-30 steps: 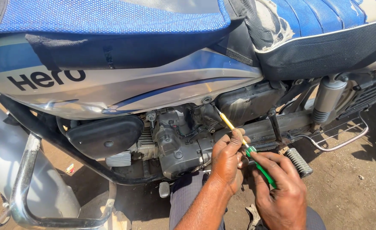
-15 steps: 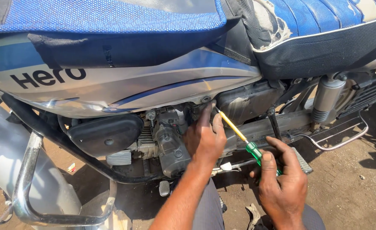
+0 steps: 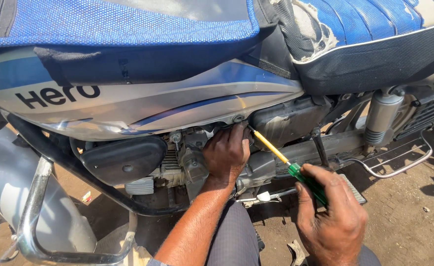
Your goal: Removing a side panel and an air filter from a motorcycle using a screwdriver.
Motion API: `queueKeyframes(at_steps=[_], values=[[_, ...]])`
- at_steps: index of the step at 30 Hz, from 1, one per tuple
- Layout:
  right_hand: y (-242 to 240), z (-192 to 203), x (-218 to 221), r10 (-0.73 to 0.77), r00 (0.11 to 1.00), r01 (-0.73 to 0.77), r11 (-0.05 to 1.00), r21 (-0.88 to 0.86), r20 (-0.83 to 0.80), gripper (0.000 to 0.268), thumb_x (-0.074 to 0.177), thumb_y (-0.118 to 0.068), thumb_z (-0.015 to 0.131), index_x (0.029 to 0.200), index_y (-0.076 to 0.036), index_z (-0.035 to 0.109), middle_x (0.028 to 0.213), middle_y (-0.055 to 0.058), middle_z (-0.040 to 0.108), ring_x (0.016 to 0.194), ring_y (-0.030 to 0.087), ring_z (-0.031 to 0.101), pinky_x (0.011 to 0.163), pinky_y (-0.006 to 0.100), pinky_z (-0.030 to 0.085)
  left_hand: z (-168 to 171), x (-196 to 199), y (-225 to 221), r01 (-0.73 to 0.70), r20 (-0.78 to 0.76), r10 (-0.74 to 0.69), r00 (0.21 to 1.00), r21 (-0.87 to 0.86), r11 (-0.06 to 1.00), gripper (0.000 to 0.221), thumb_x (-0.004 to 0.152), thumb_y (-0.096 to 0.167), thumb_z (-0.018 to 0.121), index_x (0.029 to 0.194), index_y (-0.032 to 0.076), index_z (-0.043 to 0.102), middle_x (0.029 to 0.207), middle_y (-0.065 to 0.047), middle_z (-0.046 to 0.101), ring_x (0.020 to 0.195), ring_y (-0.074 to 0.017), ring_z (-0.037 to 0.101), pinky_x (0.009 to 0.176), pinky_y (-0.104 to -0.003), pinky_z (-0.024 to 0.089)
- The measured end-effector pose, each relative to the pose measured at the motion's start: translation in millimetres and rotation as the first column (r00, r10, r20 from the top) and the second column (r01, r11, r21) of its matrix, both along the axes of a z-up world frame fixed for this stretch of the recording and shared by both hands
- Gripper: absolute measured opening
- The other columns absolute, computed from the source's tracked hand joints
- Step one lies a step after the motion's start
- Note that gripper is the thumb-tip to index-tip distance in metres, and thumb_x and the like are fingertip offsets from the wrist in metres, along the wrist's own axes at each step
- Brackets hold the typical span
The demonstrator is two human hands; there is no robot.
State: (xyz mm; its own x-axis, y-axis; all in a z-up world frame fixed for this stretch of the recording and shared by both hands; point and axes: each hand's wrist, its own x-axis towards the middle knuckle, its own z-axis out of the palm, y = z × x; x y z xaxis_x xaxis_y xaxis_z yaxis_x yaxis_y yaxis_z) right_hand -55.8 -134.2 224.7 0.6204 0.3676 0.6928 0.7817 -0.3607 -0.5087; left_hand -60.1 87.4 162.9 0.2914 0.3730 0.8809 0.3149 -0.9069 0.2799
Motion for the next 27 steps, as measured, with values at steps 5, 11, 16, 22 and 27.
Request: queueKeyframes(at_steps=[5,11,16,22,27], values=[[4,7,-2,0.069,0.945,-0.018,0.987,0.159,-0.319,0.039,0.095,-0.014,0.068,0.131,-0.006,0.057,0.101,0.014,0.073,0.084,0.021,0.076,0.067,0.034,0.062,-3,7,0,0.056,0.100,-0.066,0.993,0.097,0.994,0.028,0.085,0.005,0.071,0.111,0.012,0.076,0.092,-0.006,0.078,0.083,-0.0209,0.076,0.072,-0.033,0.062],[-1,4,-4,-0.063,0.974,0.072,0.997,0.033,-0.216,0.043,0.095,-0.016,0.065,0.136,-0.006,0.054,0.091,0.019,0.069,0.077,0.025,0.072,0.064,0.036,0.058,-2,4,-1,0.095,0.112,-0.103,0.988,0.079,0.992,0.028,0.086,0.009,0.075,0.113,0.012,0.076,0.094,-0.007,0.078,0.084,-0.0213,0.076,0.076,-0.034,0.062],[-4,-3,-3,-0.063,0.947,0.081,0.996,0.042,-0.315,0.043,0.095,-0.014,0.064,0.136,-0.005,0.057,0.089,0.017,0.067,0.077,0.023,0.072,0.064,0.034,0.059,-3,5,-1,0.121,0.153,-0.123,0.981,0.024,0.992,0.021,0.091,0.016,0.078,0.112,0.013,0.077,0.093,-0.007,0.078,0.084,-0.0222,0.076,0.075,-0.034,0.061],[-5,-4,-7,-0.074,0.964,0.081,0.997,0.017,-0.254,0.042,0.096,-0.013,0.067,0.136,-0.006,0.057,0.107,0.016,0.067,0.090,0.023,0.072,0.075,0.035,0.059,-4,6,-3,0.119,0.160,-0.122,0.980,0.032,0.992,0.021,0.090,0.015,0.077,0.111,0.013,0.077,0.094,-0.006,0.078,0.086,-0.0229,0.077,0.076,-0.035,0.061],[-1,-7,-9,-0.075,0.956,0.091,0.995,0.042,-0.284,0.047,0.094,-0.009,0.070,0.140,-0.006,0.060,0.105,0.015,0.070,0.081,0.018,0.074,0.066,0.032,0.061,-8,11,0,0.097,0.178,-0.100,0.979,0.028,0.995,0.018,0.090,0.014,0.080,0.108,0.012,0.077,0.091,-0.007,0.078,0.082,-0.0228,0.076,0.072,-0.035,0.061]])
